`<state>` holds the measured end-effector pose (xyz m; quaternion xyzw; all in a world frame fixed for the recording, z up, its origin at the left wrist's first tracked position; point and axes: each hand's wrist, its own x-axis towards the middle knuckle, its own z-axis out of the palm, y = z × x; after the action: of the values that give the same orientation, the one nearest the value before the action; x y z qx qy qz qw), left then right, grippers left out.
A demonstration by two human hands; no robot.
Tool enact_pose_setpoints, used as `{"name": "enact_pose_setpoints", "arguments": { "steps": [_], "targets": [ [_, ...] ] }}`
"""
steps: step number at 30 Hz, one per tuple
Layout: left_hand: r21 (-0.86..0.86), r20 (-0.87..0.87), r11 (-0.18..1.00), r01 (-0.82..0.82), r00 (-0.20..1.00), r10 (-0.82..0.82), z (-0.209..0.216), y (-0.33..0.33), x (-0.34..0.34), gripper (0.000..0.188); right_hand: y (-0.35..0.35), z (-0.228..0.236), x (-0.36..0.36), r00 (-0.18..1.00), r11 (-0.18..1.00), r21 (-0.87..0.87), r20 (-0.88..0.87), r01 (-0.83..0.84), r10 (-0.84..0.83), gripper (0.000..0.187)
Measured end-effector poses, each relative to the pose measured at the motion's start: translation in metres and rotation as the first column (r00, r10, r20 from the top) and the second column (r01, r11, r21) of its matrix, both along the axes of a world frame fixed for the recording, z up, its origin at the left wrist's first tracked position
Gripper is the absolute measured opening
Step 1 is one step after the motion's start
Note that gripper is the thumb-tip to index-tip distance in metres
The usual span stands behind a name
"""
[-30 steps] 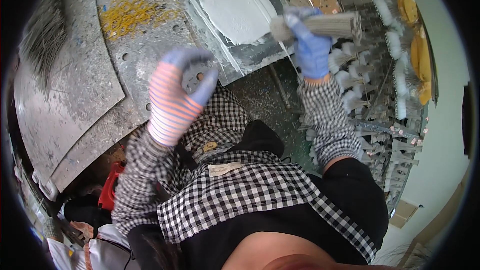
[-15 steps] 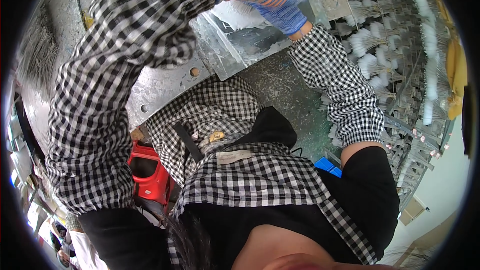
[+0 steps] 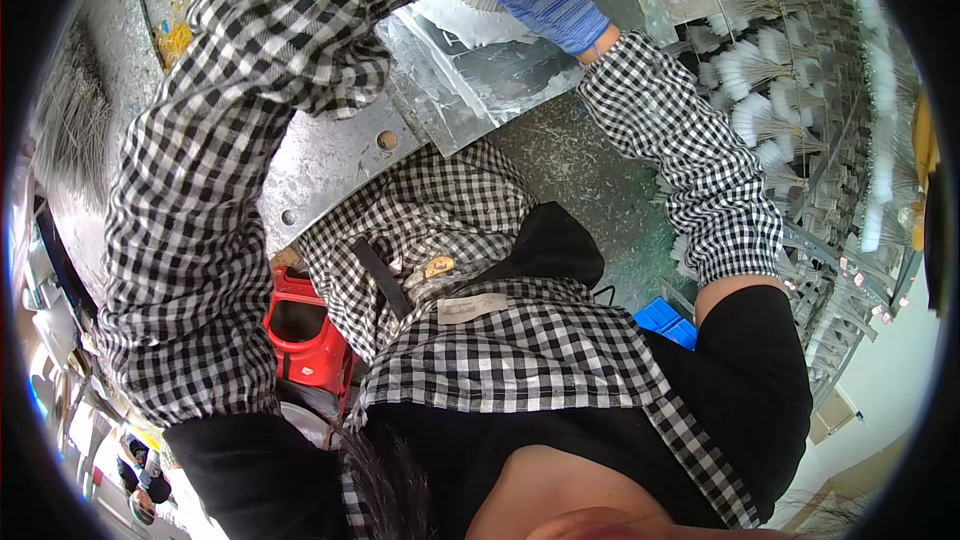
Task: The person is assembling large bundles of bristles and applying rubber bands as part of a brush manufacturing process.
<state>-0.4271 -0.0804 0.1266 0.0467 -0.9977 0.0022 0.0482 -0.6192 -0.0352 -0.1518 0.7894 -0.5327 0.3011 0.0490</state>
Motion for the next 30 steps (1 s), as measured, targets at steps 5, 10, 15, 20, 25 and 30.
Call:
{"name": "enact_pose_setpoints", "arguments": {
  "steps": [5,10,15,20,25,30],
  "targets": [
    [-0.032,-0.014,0.997,-0.064,0.998,0.063,-0.007,-0.005,0.014,0.032,-0.031,-0.008,0.029,0.998,0.997,-0.052,0.006,-0.054,0.055,0.055],
    [-0.028,-0.072,0.999,-0.040,0.997,0.038,-0.009,-0.008,0.014,0.033,-0.018,-0.002,0.021,0.999,0.995,-0.094,-0.027,-0.045,0.043,0.057],
    [-0.025,0.006,0.996,-0.082,0.997,0.082,-0.011,-0.008,0.007,0.033,-0.013,0.005,0.025,0.998,0.988,-0.144,-0.051,-0.051,0.044,0.059],
    [-0.030,-0.075,0.999,-0.039,0.996,0.037,-0.009,-0.004,0.015,0.033,-0.006,0.010,0.022,0.996,0.979,-0.195,-0.075,-0.061,0.047,0.062],
    [0.000,-0.056,1.000,-0.030,0.998,0.030,-0.008,-0.006,0.013,0.034,-0.010,0.012,0.038,0.994,0.968,-0.242,-0.098,-0.066,0.043,0.064],
    [-0.009,-0.055,0.999,-0.046,0.997,0.045,-0.009,-0.007,0.015,0.034,-0.015,0.017,0.041,0.992,0.954,-0.291,-0.121,-0.075,0.041,0.066]
  ]
}}
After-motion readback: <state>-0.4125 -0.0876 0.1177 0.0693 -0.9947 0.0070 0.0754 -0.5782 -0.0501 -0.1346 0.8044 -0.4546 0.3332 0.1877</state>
